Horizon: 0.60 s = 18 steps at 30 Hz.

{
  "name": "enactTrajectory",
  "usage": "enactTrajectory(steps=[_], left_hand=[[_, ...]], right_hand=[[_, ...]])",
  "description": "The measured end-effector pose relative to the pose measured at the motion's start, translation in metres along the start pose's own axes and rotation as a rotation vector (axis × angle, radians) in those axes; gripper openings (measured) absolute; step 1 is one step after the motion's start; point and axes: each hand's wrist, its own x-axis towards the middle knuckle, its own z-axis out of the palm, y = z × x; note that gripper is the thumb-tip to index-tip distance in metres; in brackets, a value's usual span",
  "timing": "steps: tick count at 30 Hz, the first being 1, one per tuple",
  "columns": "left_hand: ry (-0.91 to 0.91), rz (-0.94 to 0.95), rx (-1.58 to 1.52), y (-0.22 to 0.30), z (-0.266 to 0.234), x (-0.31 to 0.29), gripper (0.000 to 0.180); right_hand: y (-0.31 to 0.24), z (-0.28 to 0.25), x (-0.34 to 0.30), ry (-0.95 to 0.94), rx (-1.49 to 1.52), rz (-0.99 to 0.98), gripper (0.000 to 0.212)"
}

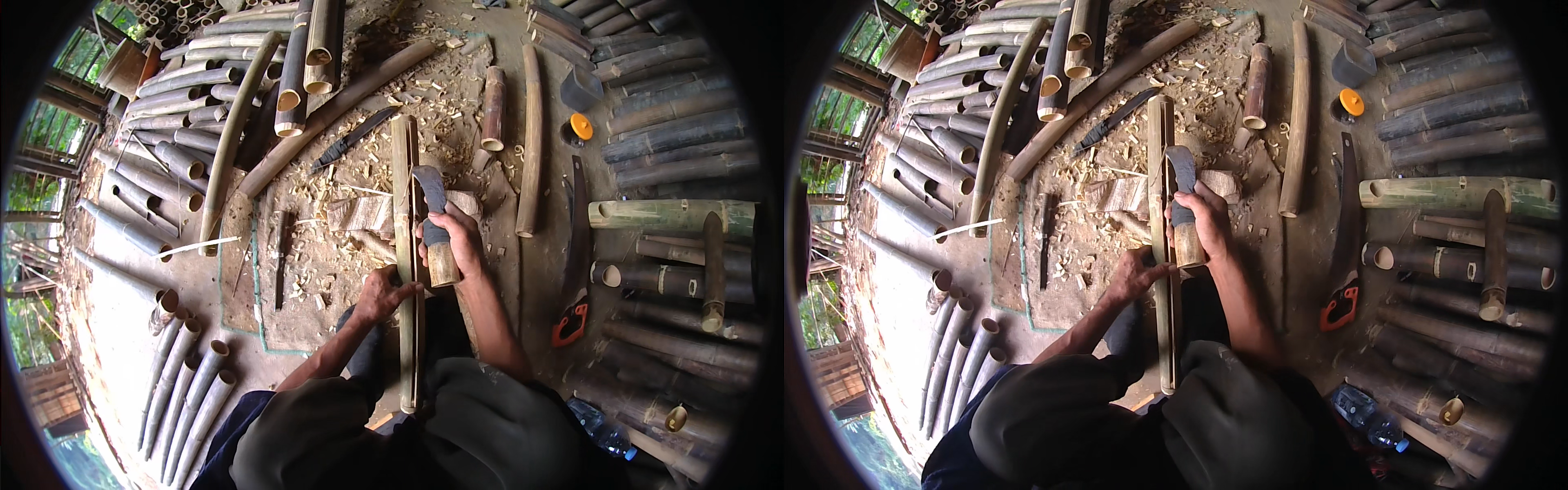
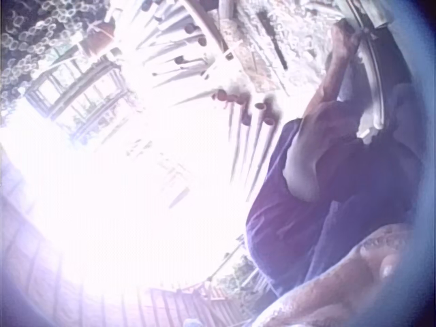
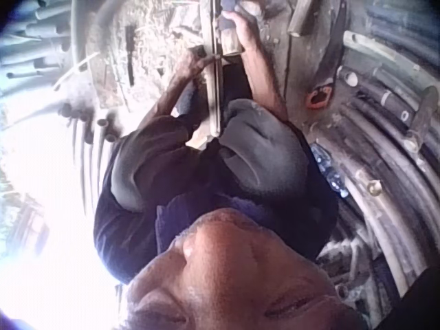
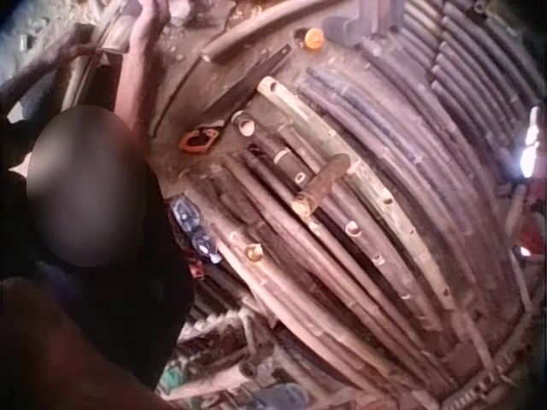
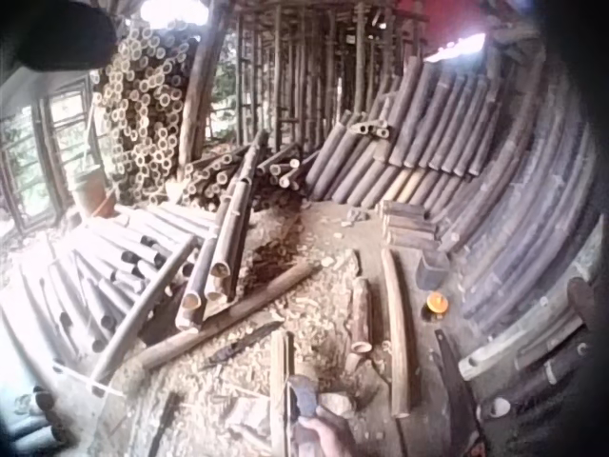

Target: The person sits on the floor of a workshop and uses a wooden mallet to strike a metal wedge, splitting a long bamboo pole into two halves. The person then uses a knife to shave and smooth the inner edges of the split bamboo.

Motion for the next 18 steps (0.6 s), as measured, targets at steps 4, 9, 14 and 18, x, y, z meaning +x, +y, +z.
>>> enactTrajectory(steps=[4, 9, 14, 18], left_hand=[[0.003, -0.023, -0.015, -0.001, 0.004, -0.001, 0.052], [0.025, 0.046, -0.016, -0.013, 0.006, 0.004, 0.049], [0.037, 0.062, 0.0, -0.001, 0.002, 0.004, 0.047], [0.001, 0.032, -0.005, -0.001, -0.003, 0.004, 0.048]], right_hand=[[-0.007, -0.009, 0.014, -0.044, -0.038, 0.006, 0.019], [-0.013, -0.009, 0.014, -0.077, -0.118, -0.028, 0.021], [-0.036, 0.026, 0.078, 0.067, -0.295, -0.215, 0.02], [-0.069, 0.007, 0.076, -0.025, -0.252, -0.058, 0.024]])
